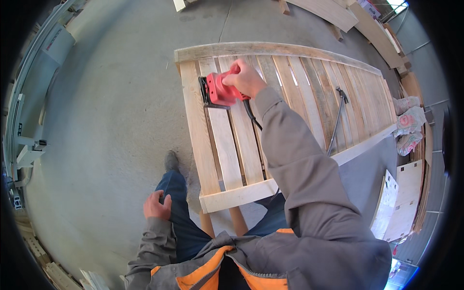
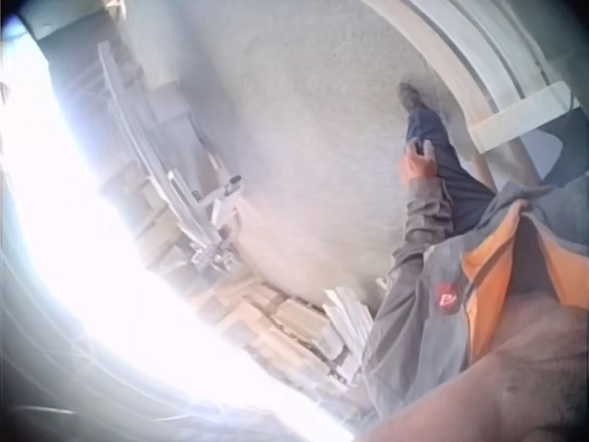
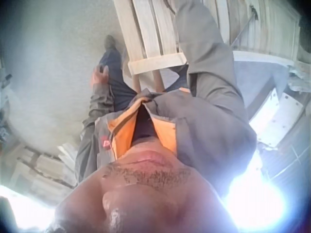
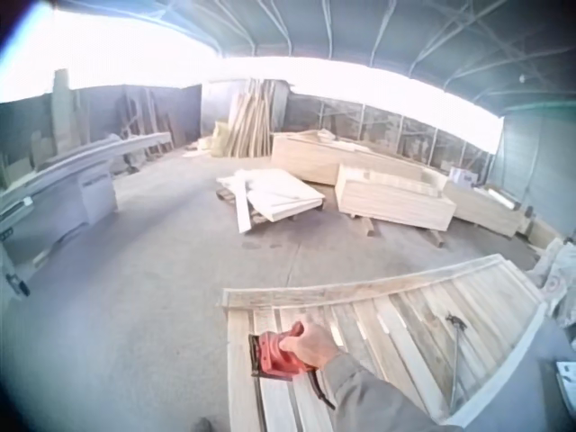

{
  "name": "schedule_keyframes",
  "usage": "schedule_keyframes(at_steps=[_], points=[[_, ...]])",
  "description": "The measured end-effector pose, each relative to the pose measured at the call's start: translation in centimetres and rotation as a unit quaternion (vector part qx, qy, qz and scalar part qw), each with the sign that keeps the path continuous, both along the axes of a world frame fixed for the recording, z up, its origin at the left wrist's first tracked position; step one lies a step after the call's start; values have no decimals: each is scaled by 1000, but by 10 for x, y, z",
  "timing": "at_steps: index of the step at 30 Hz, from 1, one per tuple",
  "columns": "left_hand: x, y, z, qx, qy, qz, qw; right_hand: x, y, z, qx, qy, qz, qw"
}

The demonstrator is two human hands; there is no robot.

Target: The person uses a red electric sander to smooth the surface of a wooden pallet. They move the sander back and forth across the slats, covering multiple areas of the pallet throughout the clip.

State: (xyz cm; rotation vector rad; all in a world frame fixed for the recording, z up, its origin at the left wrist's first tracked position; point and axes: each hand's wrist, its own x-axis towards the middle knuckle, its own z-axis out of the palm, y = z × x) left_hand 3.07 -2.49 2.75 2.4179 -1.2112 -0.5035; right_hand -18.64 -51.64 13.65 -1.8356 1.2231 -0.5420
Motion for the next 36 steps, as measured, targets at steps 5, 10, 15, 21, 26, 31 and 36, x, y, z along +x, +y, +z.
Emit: schedule_keyframes(at_steps=[5, 10, 15, 21, 26, 31, 36], points=[[-1, 5, 0, -19, -1, 6, 1000, -21, 66, 18, -19, 33, -13, 999], [-1, 12, -2, -9, 24, 24, 999, -38, 135, 32, -31, 71, -10, 997], [-2, 19, -10, -48, 24, 29, 998, -57, 202, 31, -65, 182, -9, 981], [5, 34, -17, -85, 36, 43, 995, -58, 288, 49, -64, 239, -8, 969], [6, 37, -21, -102, 36, 43, 993, -42, 281, 43, -94, 281, -16, 955], [11, 36, -23, -100, 42, 53, 993, -10, 230, 44, -113, 321, -27, 940], [10, 21, -14, -104, 65, 29, 992, 9, 162, 47, -108, 368, -19, 923]])
